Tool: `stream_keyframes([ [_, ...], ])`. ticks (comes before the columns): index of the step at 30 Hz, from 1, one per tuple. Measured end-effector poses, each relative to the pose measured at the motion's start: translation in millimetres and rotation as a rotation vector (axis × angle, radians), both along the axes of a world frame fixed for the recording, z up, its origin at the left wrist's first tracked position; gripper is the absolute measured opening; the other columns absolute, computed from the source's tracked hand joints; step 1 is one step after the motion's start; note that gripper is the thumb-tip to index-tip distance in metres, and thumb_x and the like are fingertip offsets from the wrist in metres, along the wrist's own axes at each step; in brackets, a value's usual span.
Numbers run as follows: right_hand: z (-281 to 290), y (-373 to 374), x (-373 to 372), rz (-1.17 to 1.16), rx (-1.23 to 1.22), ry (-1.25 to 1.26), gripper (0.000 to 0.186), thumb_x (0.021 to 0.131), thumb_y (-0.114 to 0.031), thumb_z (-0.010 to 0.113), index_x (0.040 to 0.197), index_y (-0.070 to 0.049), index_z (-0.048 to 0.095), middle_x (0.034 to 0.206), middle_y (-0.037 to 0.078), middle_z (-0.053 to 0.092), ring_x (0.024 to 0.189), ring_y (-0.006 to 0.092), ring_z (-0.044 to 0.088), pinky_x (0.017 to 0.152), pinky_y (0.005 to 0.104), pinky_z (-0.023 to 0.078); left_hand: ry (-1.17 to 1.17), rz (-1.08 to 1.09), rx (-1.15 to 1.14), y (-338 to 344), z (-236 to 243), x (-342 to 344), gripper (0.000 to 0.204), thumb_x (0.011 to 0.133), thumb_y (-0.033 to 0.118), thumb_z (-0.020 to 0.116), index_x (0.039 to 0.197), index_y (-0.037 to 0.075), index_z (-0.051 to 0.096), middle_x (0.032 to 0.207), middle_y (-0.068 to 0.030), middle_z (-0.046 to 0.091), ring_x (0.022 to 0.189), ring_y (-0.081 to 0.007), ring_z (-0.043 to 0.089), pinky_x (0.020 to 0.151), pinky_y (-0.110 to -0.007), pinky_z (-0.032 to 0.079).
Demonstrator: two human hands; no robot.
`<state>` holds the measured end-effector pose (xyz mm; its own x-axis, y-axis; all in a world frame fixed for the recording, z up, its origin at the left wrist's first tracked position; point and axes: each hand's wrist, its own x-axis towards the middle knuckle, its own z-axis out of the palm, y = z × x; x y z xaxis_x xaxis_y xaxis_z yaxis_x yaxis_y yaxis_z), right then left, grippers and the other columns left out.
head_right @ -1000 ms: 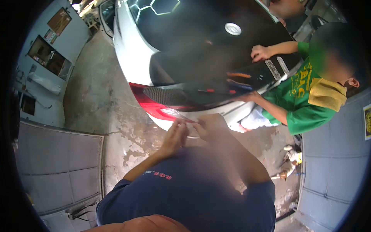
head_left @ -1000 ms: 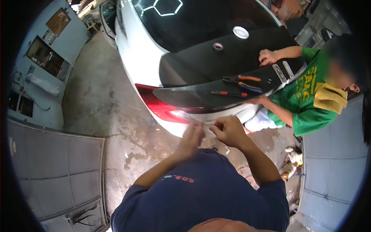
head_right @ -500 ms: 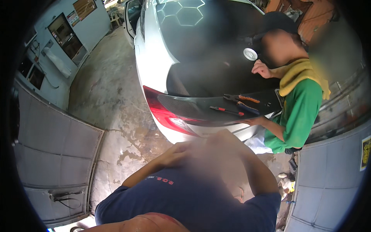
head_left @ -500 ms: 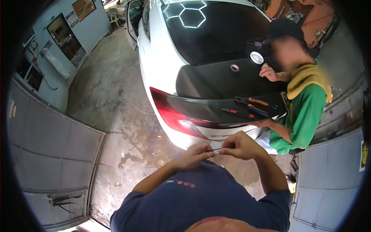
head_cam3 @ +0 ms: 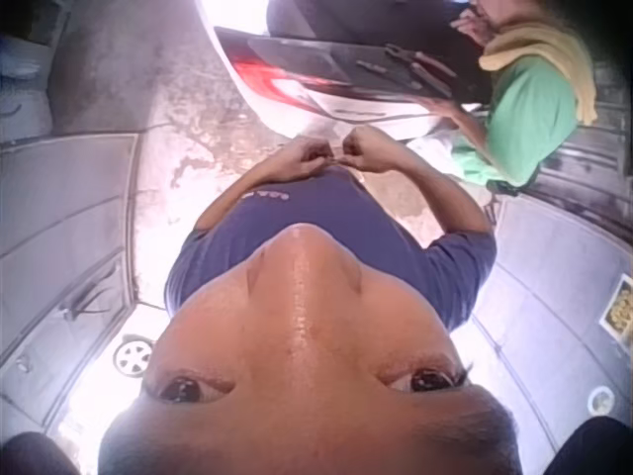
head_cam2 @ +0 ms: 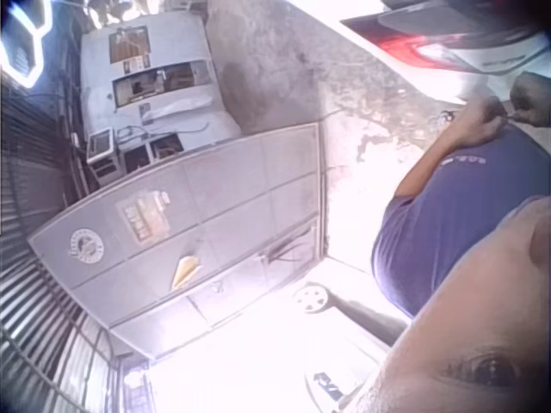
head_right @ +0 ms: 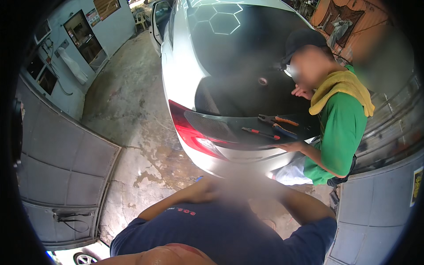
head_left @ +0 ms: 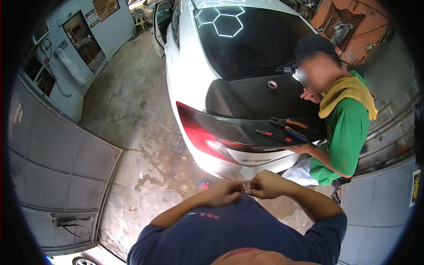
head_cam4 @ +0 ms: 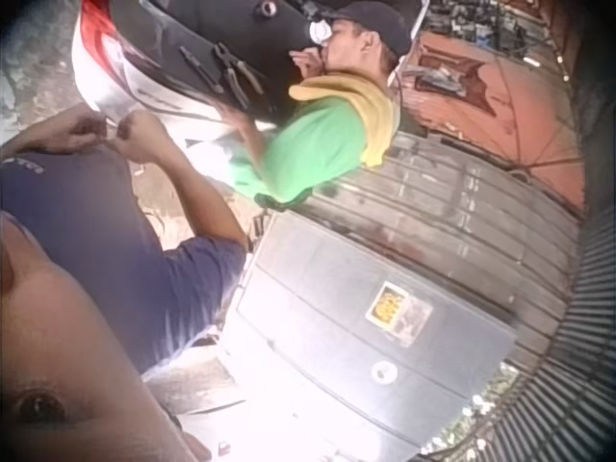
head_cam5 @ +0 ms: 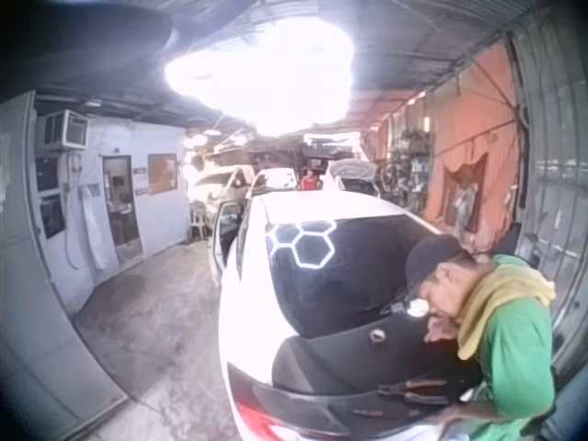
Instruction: The person handles electrical wires and a connector at the rear of a vehicle, using pliers to strip insulation and join the wires by hand while another person assists.
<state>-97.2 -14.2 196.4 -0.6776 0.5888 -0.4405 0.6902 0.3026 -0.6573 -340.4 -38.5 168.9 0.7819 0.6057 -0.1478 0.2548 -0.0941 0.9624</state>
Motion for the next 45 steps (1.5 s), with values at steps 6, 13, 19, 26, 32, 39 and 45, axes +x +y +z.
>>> stream_keyframes([
  [6, -12, 10, 46, -0.173, 0.007, 0.164, 0.016, 0.085, -0.02, 0.075, 0.089, -0.004, 0.073, 0.071, 0.011, 0.068, 0.063, 0.0205, 0.063, 0.062, 0.0357, 0.049, -0.086, 0.151, -0.173, -4, -16, -2, 0.025, 0.101, 0.017, 0.058, 0.118, -0.001, 0.063, 0.099, -0.0104, 0.068, 0.097, -0.0194, 0.064, 0.084, -0.035, 0.052],
  [13, -10, 74, 149, -0.585, 0.909, -0.095, 0.034, 0.073, -0.01, 0.081, 0.101, -0.005, 0.063, 0.112, 0.013, 0.056, 0.104, 0.0361, 0.058, 0.09, 0.0451, 0.049, -0.37, 0.682, -0.503, 2, -47, -32, 0.019, 0.101, 0.011, 0.058, 0.118, 0.005, 0.061, 0.07, 0.0044, 0.054, 0.058, -0.0033, 0.046, 0.053, -0.021, 0.036],
  [19, -23, 105, 162, -0.408, 0.899, -0.165, 0.035, 0.072, -0.018, 0.081, 0.102, -0.005, 0.068, 0.118, 0.015, 0.056, 0.112, 0.038, 0.054, 0.095, 0.0474, 0.047, -0.491, 0.765, -0.563, -1, -50, -28, 0.011, 0.102, 0.015, 0.06, 0.107, 0.006, 0.06, 0.068, 0.0035, 0.049, 0.054, -0.0054, 0.04, 0.051, -0.025, 0.033],
  [26, -11, 109, 169, -0.326, 0.879, -0.161, 0.026, 0.082, -0.011, 0.071, 0.107, -0.004, 0.068, 0.103, 0.015, 0.061, 0.096, 0.0349, 0.058, 0.083, 0.0441, 0.049, -0.541, 0.792, -0.655, 9, -32, -22, 0.012, 0.103, 0.02, 0.061, 0.104, 0.008, 0.058, 0.071, 0.0007, 0.052, 0.06, -0.0077, 0.046, 0.055, -0.025, 0.037],
  [32, 3, 48, 133, -0.966, 0.255, 0.507, 0.017, 0.1, -0.019, 0.063, 0.106, -0.003, 0.06, 0.089, 0.006, 0.063, 0.082, 0.016, 0.061, 0.074, 0.0361, 0.051, -0.66, 0.806, -0.686, 7, -37, -21, 0.013, 0.103, 0.019, 0.061, 0.105, 0.007, 0.056, 0.072, 0.0019, 0.05, 0.061, -0.0072, 0.043, 0.057, -0.025, 0.037],
  [39, -48, -69, -4, -0.773, -0.176, 0.543, 0.021, 0.102, -0.022, 0.062, 0.111, -0.002, 0.062, 0.099, 0.004, 0.065, 0.093, 0.0129, 0.057, 0.087, 0.0304, 0.045, -0.565, 0.842, -0.572, 8, -27, -8, 0.015, 0.102, 0.018, 0.063, 0.102, 0.005, 0.055, 0.069, 0.001, 0.053, 0.054, -0.0082, 0.043, 0.052, -0.025, 0.035],
  [45, -51, -75, -30, -0.703, -0.134, 0.551, 0.022, 0.102, -0.02, 0.06, 0.113, 0.0, 0.061, 0.098, 0.005, 0.063, 0.095, 0.014, 0.058, 0.09, 0.03, 0.045, -0.439, 0.802, -0.442, 11, -25, 1, 0.013, 0.101, 0.014, 0.063, 0.099, 0.002, 0.058, 0.07, -0.0003, 0.059, 0.054, -0.007, 0.051, 0.05, -0.024, 0.04],
])
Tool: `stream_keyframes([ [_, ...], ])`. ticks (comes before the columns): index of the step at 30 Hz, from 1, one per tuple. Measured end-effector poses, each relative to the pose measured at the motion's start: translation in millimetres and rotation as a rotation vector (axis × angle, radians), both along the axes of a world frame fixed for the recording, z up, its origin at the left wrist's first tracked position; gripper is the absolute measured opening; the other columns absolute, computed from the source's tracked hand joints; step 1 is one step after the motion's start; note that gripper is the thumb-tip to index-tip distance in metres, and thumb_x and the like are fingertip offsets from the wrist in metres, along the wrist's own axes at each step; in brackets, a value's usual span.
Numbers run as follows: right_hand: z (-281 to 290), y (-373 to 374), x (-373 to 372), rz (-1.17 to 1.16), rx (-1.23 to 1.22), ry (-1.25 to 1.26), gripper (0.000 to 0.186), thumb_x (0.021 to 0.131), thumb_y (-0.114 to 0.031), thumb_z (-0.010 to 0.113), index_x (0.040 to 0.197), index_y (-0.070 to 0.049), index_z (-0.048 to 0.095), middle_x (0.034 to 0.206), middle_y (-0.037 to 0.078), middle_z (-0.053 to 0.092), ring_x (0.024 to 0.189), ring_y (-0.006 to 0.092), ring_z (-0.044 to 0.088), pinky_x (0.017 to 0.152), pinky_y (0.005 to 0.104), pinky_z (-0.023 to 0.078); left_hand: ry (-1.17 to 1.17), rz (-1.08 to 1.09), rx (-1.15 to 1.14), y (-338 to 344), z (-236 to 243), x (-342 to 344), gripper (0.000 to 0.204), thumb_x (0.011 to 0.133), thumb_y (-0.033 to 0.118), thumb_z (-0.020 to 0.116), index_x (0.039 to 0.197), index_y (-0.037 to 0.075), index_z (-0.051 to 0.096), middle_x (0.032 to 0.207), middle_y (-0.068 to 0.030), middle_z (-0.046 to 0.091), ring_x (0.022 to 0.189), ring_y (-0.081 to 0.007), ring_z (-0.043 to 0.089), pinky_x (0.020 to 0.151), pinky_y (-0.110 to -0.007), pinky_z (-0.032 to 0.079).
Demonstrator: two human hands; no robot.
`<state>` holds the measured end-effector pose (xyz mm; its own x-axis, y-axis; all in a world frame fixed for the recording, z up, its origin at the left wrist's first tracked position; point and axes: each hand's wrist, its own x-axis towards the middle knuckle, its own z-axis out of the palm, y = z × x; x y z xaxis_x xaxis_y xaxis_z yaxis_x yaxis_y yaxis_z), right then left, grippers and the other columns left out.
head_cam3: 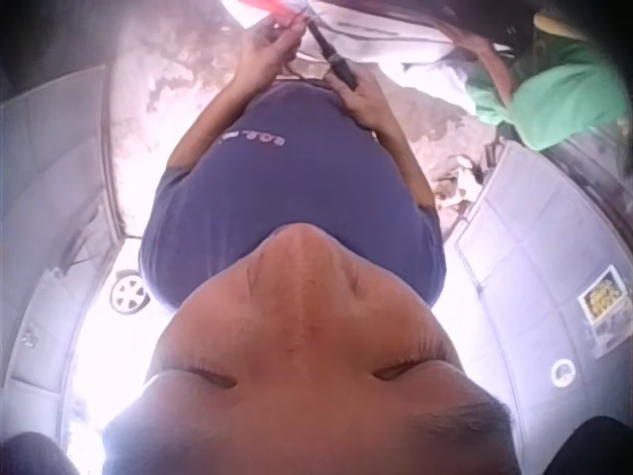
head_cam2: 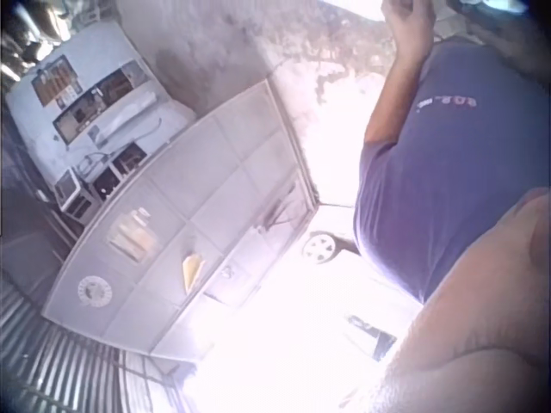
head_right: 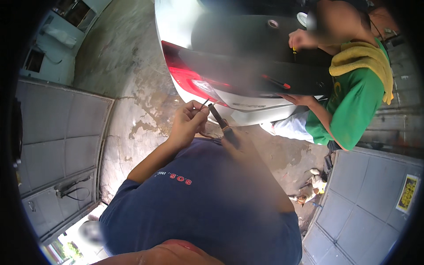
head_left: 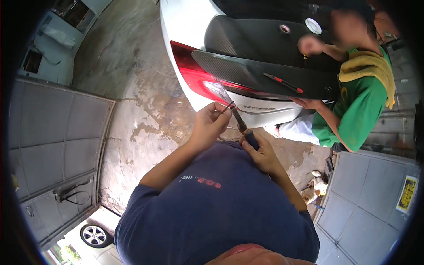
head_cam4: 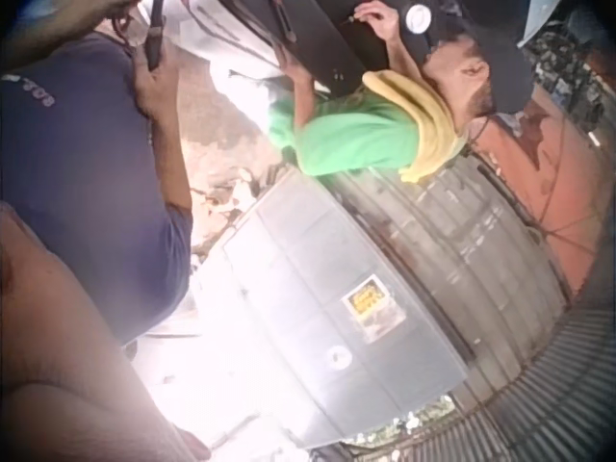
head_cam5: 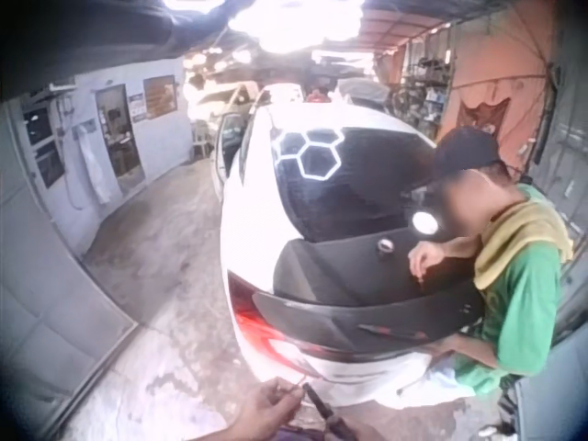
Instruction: The person handles electrical wires and a connector at the rear of a vehicle, using pliers to strip insulation and join the wires by hand while another person assists.
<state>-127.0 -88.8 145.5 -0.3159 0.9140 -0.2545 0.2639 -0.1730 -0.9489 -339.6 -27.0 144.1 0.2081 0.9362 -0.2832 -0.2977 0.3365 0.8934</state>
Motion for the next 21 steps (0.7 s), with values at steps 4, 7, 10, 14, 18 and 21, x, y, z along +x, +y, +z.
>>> stream_keyframes([
  [4, -2, -7, -9, -0.111, 0.006, 0.073, 0.03, 0.102, -0.021, 0.06, 0.123, 0.0, 0.063, 0.098, 0.005, 0.064, 0.096, 0.0138, 0.057, 0.091, 0.0298, 0.045, 0.202, -0.089, 0.131, -3, -2, 1, 0.013, 0.1, 0.011, 0.064, 0.096, 0.0, 0.061, 0.075, -0.0011, 0.062, 0.059, -0.0056, 0.056, 0.053, -0.023, 0.047],
  [7, -1, -12, -11, -0.133, 0.078, 0.009, 0.037, 0.102, -0.023, 0.061, 0.13, 0.002, 0.062, 0.1, 0.006, 0.065, 0.095, 0.0127, 0.057, 0.09, 0.0291, 0.045, 0.182, -0.065, 0.143, -7, -3, 2, 0.013, 0.1, 0.011, 0.065, 0.094, -0.001, 0.061, 0.077, -0.0018, 0.064, 0.06, -0.006, 0.058, 0.053, -0.023, 0.047],
  [10, 7, -12, -10, -0.104, 0.087, -0.042, 0.039, 0.102, -0.024, 0.062, 0.13, 0.003, 0.061, 0.099, 0.006, 0.065, 0.092, 0.0119, 0.057, 0.086, 0.0287, 0.046, 0.192, -0.081, 0.128, -10, -1, 0, 0.013, 0.1, 0.011, 0.064, 0.098, -0.002, 0.062, 0.077, -0.0012, 0.064, 0.062, -0.0057, 0.059, 0.055, -0.022, 0.047],
  [14, 8, -10, -7, -0.074, 0.01, -0.071, 0.041, 0.1, -0.026, 0.064, 0.132, 0.0, 0.062, 0.121, 0.017, 0.069, 0.115, 0.0272, 0.065, 0.099, 0.0396, 0.047, 0.238, -0.105, 0.141, -11, 0, -2, 0.013, 0.1, 0.011, 0.064, 0.1, -0.002, 0.064, 0.077, 0.0003, 0.063, 0.065, -0.0052, 0.058, 0.058, -0.022, 0.047],
  [18, 10, -16, -14, -0.123, 0.097, -0.082, 0.037, 0.1, -0.026, 0.065, 0.123, 0.003, 0.065, 0.086, 0.005, 0.063, 0.082, 0.0111, 0.056, 0.078, 0.029, 0.048, 0.323, -0.245, 0.132, -12, 6, -9, 0.015, 0.098, 0.013, 0.067, 0.1, -0.001, 0.067, 0.082, -0.0001, 0.065, 0.073, -0.0047, 0.056, 0.063, -0.024, 0.046],
  [21, 11, -15, -11, -0.092, 0.068, -0.026, 0.036, 0.099, -0.027, 0.066, 0.119, 0.003, 0.067, 0.085, 0.003, 0.064, 0.081, 0.0101, 0.056, 0.075, 0.0283, 0.047, 0.346, -0.401, 0.146, -13, 5, -14, 0.023, 0.095, 0.018, 0.073, 0.106, -0.001, 0.069, 0.086, -0.0014, 0.068, 0.078, -0.0045, 0.057, 0.068, -0.025, 0.047],
])
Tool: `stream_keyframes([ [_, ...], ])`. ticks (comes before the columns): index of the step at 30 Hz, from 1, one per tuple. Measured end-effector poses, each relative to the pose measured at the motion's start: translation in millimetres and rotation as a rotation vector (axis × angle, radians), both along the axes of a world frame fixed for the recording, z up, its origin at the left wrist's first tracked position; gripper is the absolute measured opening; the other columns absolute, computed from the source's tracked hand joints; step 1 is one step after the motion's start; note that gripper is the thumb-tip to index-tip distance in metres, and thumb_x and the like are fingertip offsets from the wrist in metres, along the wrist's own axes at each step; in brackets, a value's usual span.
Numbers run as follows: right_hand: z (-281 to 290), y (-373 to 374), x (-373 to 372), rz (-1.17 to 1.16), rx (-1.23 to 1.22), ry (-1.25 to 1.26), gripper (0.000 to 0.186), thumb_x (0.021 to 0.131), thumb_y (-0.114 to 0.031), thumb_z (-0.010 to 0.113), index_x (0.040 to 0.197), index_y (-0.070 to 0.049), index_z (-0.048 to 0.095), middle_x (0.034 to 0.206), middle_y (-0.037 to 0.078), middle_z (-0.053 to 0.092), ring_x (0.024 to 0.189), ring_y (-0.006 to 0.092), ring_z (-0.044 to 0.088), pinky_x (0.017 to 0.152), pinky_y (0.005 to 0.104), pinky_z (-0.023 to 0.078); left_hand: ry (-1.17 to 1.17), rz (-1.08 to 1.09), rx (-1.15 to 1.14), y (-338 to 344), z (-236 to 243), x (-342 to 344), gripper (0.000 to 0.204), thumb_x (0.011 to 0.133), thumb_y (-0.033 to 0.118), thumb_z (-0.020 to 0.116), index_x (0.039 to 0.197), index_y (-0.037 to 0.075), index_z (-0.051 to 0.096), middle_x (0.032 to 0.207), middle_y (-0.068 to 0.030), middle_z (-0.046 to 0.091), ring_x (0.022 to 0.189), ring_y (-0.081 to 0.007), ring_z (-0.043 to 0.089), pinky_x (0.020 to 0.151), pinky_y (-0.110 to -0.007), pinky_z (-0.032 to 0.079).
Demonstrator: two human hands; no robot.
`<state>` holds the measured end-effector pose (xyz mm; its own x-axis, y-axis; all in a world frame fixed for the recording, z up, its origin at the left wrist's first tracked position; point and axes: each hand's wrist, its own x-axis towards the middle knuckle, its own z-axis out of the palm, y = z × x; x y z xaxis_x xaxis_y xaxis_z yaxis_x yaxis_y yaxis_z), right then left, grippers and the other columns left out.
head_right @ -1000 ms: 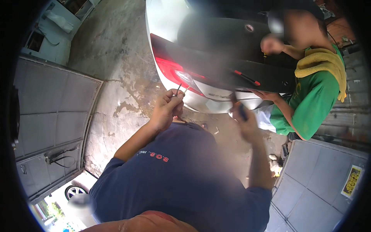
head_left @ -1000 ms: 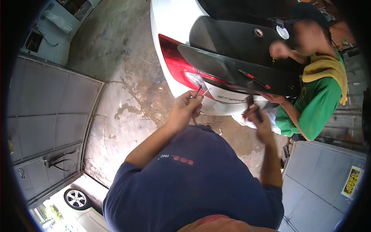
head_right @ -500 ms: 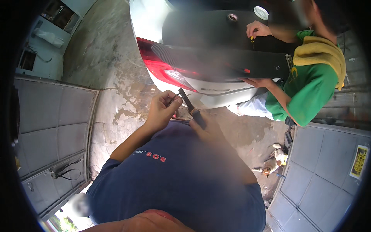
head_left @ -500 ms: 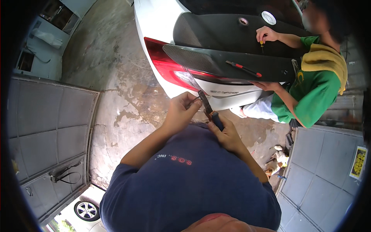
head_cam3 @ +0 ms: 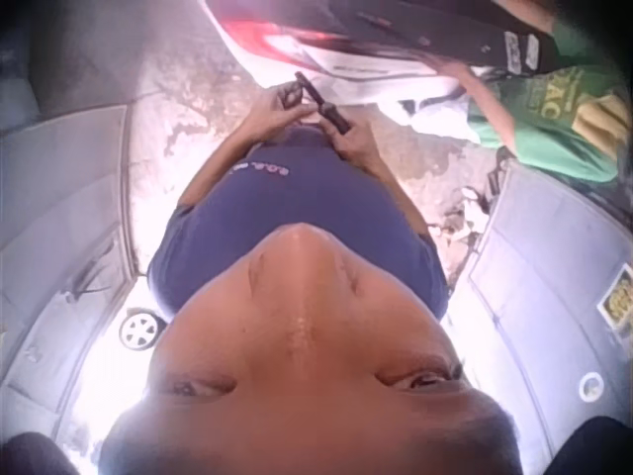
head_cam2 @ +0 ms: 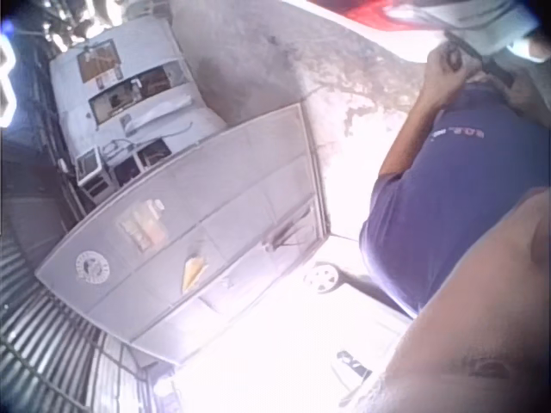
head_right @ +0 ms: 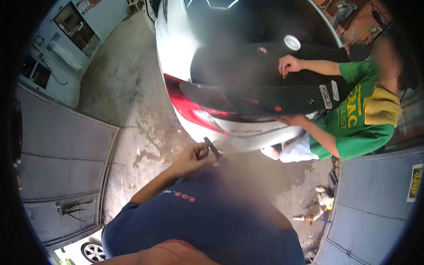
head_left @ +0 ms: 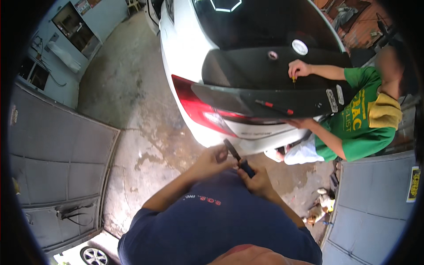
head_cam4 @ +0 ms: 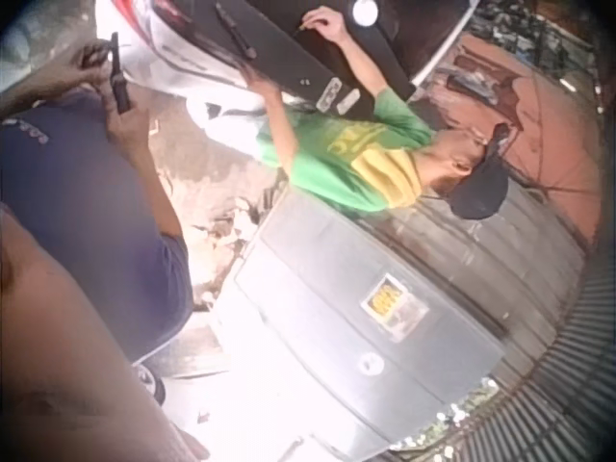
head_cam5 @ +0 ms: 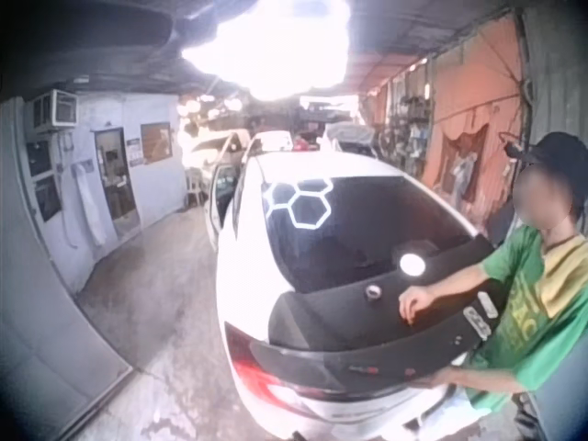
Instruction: The person handles electrical wires and a connector at the rear of a vehicle, using pliers to strip insulation and join the wires by hand while another person assists.
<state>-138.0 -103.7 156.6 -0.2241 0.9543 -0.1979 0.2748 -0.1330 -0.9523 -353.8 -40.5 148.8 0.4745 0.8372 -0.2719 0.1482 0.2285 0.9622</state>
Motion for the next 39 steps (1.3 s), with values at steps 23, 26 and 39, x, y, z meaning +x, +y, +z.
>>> stream_keyframes([
  [23, -24, -51, 14, -0.126, -0.139, 0.055, 0.034, 0.101, -0.031, 0.064, 0.116, 0.0, 0.071, 0.11, 0.014, 0.073, 0.108, 0.0242, 0.064, 0.093, 0.0392, 0.05, 0.117, 0.032, 0.103, -28, -2, 34, 0.019, 0.093, 0.017, 0.071, 0.092, -0.001, 0.071, 0.072, 0.001, 0.064, 0.062, -0.0041, 0.051, 0.055, -0.024, 0.039],
  [26, -34, -42, 43, -0.06, 0.315, -0.22, 0.031, 0.101, -0.029, 0.066, 0.11, 0.0, 0.073, 0.092, 0.012, 0.073, 0.088, 0.0181, 0.067, 0.084, 0.0331, 0.052, -0.096, 0.364, -0.017, -30, -36, 1, 0.025, 0.096, 0.023, 0.06, 0.089, -0.001, 0.066, 0.067, 0.0031, 0.05, 0.056, -0.0056, 0.041, 0.05, -0.026, 0.028],
  [39, -4, 168, 190, -0.113, 0.905, -0.941, 0.028, 0.095, -0.032, 0.071, 0.098, -0.004, 0.064, 0.091, 0.014, 0.065, 0.085, 0.0351, 0.06, 0.075, 0.0456, 0.048, -0.369, 0.613, -0.112, -11, -28, 3, 0.015, 0.104, 0.02, 0.051, 0.112, 0.007, 0.053, 0.07, 0.0038, 0.036, 0.058, -0.007, 0.031, 0.052, -0.026, 0.028],
])
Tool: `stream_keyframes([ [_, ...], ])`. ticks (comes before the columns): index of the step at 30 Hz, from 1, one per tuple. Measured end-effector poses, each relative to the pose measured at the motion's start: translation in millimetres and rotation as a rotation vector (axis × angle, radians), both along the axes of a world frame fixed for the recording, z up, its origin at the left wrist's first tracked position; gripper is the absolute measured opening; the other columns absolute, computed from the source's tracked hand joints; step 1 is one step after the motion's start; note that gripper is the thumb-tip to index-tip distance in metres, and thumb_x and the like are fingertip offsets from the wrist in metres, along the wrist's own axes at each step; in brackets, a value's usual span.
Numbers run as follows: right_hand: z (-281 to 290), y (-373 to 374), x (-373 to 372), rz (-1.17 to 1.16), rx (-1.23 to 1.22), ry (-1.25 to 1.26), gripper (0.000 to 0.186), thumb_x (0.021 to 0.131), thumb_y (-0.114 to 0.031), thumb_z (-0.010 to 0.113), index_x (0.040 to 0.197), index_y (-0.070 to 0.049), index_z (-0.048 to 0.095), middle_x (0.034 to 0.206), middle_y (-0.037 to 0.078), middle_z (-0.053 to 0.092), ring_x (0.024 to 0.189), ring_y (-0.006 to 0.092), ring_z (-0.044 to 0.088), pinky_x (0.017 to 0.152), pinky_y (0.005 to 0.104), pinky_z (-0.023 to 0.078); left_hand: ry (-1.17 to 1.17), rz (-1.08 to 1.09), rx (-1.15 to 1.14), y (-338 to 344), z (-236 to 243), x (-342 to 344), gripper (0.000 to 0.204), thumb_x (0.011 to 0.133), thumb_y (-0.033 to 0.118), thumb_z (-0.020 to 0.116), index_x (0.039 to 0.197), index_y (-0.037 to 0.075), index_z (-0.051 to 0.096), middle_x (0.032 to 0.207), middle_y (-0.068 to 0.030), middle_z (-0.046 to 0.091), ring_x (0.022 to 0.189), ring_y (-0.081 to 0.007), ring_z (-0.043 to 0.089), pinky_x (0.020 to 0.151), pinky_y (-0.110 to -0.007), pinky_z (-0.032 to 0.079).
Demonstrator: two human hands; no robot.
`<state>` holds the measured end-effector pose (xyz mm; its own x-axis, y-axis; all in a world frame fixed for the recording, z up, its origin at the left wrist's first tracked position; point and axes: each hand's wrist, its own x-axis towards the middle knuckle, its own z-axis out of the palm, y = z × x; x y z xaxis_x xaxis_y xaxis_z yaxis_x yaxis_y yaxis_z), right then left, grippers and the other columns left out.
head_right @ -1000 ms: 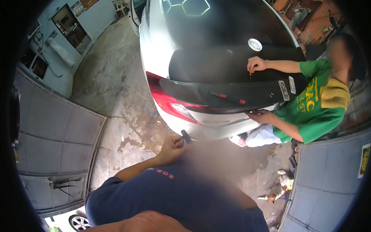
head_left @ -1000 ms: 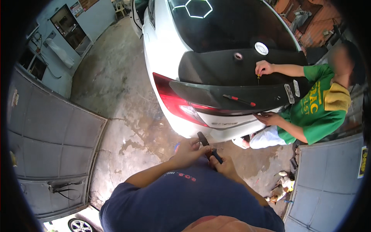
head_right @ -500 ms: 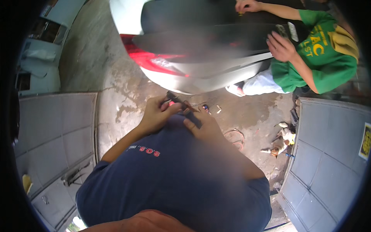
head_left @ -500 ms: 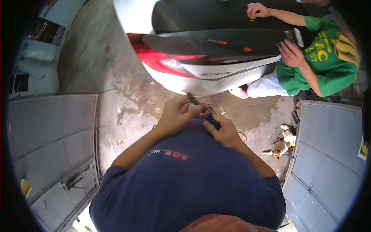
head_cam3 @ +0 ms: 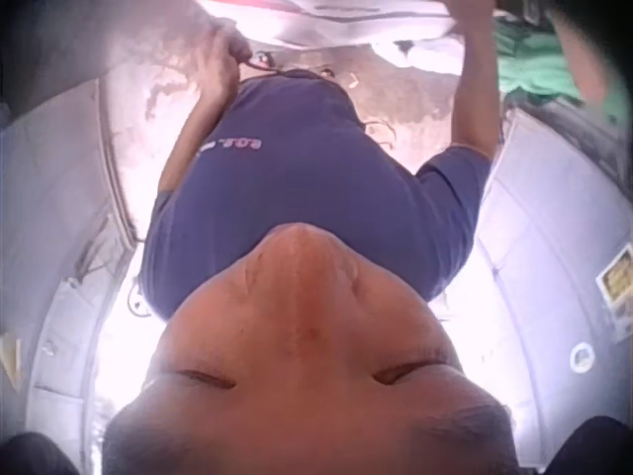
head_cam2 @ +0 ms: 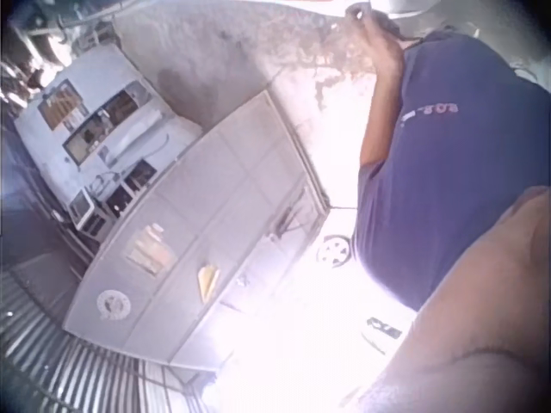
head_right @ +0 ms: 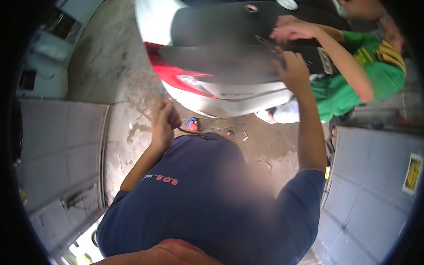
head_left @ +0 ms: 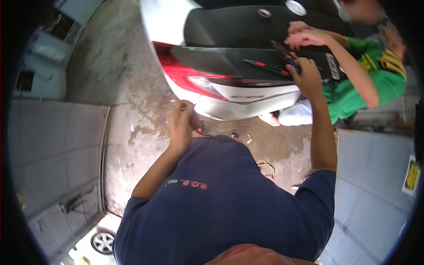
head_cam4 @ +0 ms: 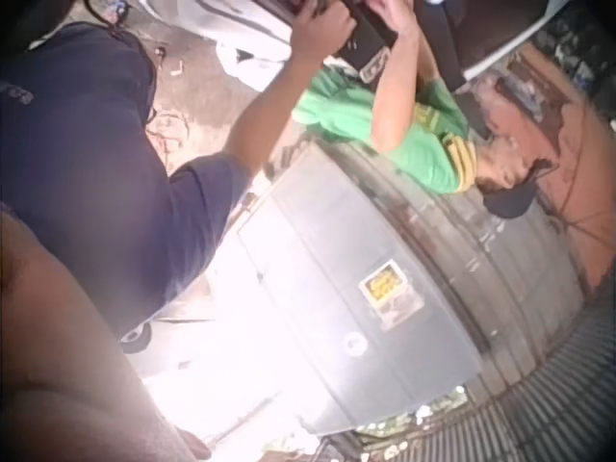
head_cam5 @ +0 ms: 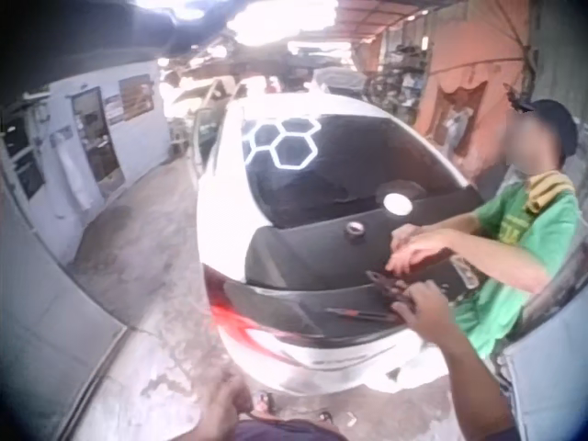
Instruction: The person handles electrical wires and a connector at the rear of a vehicle, using pliers to strip insulation and join the wires by hand while another person assists.
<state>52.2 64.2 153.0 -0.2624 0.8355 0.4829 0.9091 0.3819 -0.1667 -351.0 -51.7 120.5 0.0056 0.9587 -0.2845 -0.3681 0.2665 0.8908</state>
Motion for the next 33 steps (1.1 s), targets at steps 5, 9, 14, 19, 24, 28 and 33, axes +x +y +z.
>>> stream_keyframes([
  [5, -12, 20, 14, 0.047, -0.114, -0.106, 0.023, 0.093, -0.027, 0.069, 0.103, -0.006, 0.066, 0.097, 0.01, 0.066, 0.094, 0.0353, 0.06, 0.084, 0.0472, 0.046, -0.151, -0.047, -0.045, -5, 12, -1, 0.022, 0.105, 0.022, 0.055, 0.106, 0.0, 0.056, 0.07, 0.0032, 0.045, 0.06, -0.0074, 0.04, 0.055, -0.025, 0.033],
  [9, 4, 9, -11, -0.092, -0.019, -0.283, 0.025, 0.095, -0.03, 0.067, 0.109, -0.009, 0.068, 0.099, 0.006, 0.066, 0.103, 0.0319, 0.06, 0.093, 0.0457, 0.042, -0.203, -0.091, -0.072, -8, 13, -4, 0.018, 0.104, 0.021, 0.056, 0.104, 0.003, 0.058, 0.074, 0.0042, 0.044, 0.064, -0.0076, 0.038, 0.06, -0.024, 0.032],
  [14, -1, 3, -72, 0.115, 0.091, -0.122, 0.023, 0.093, -0.025, 0.069, 0.113, -0.012, 0.069, 0.104, 0.005, 0.065, 0.107, 0.0298, 0.06, 0.096, 0.0457, 0.04, -0.348, -0.23, -0.067, -4, 17, 1, 0.013, 0.104, 0.019, 0.056, 0.101, 0.006, 0.057, 0.08, 0.0027, 0.046, 0.071, -0.0079, 0.04, 0.066, -0.025, 0.034],
  [19, -20, 4, -83, 0.196, -0.019, -0.033, 0.017, 0.094, -0.013, 0.066, 0.11, -0.008, 0.065, 0.102, 0.012, 0.063, 0.105, 0.0312, 0.06, 0.092, 0.0436, 0.044, -0.36, -0.282, -0.076, -1, 24, 6, 0.012, 0.103, 0.019, 0.058, 0.101, 0.006, 0.057, 0.08, 0.0026, 0.047, 0.072, -0.0083, 0.041, 0.069, -0.026, 0.036],
  [24, -5, -65, -137, 0.326, -0.318, 0.556, 0.016, 0.098, 0.0, 0.053, 0.112, -0.001, 0.059, 0.102, 0.013, 0.06, 0.094, 0.0207, 0.06, 0.082, 0.0322, 0.049, -0.198, -0.171, -0.01, 0, 24, 9, 0.014, 0.101, 0.02, 0.062, 0.095, 0.009, 0.054, 0.077, 0.0036, 0.046, 0.067, -0.009, 0.04, 0.066, -0.027, 0.038],
  [28, 7, -118, -196, 0.284, -0.55, 0.774, 0.026, 0.1, -0.016, 0.063, 0.122, -0.002, 0.065, 0.096, 0.01, 0.064, 0.084, 0.0191, 0.063, 0.075, 0.0306, 0.05, -0.099, -0.124, 0.07, -4, 21, 14, 0.011, 0.103, 0.014, 0.059, 0.104, 0.004, 0.057, 0.083, 0.0014, 0.056, 0.071, -0.0042, 0.047, 0.06, -0.023, 0.038],
  [33, 4, -131, -216, 0.233, -0.525, 0.879, 0.026, 0.099, -0.019, 0.066, 0.119, -0.003, 0.069, 0.096, 0.01, 0.066, 0.081, 0.02, 0.066, 0.068, 0.0315, 0.051, 0.085, -0.117, 0.194, -5, 26, 18, 0.009, 0.103, 0.008, 0.059, 0.108, 0.001, 0.056, 0.091, 0.0005, 0.059, 0.078, -0.0024, 0.052, 0.064, -0.021, 0.043],
])
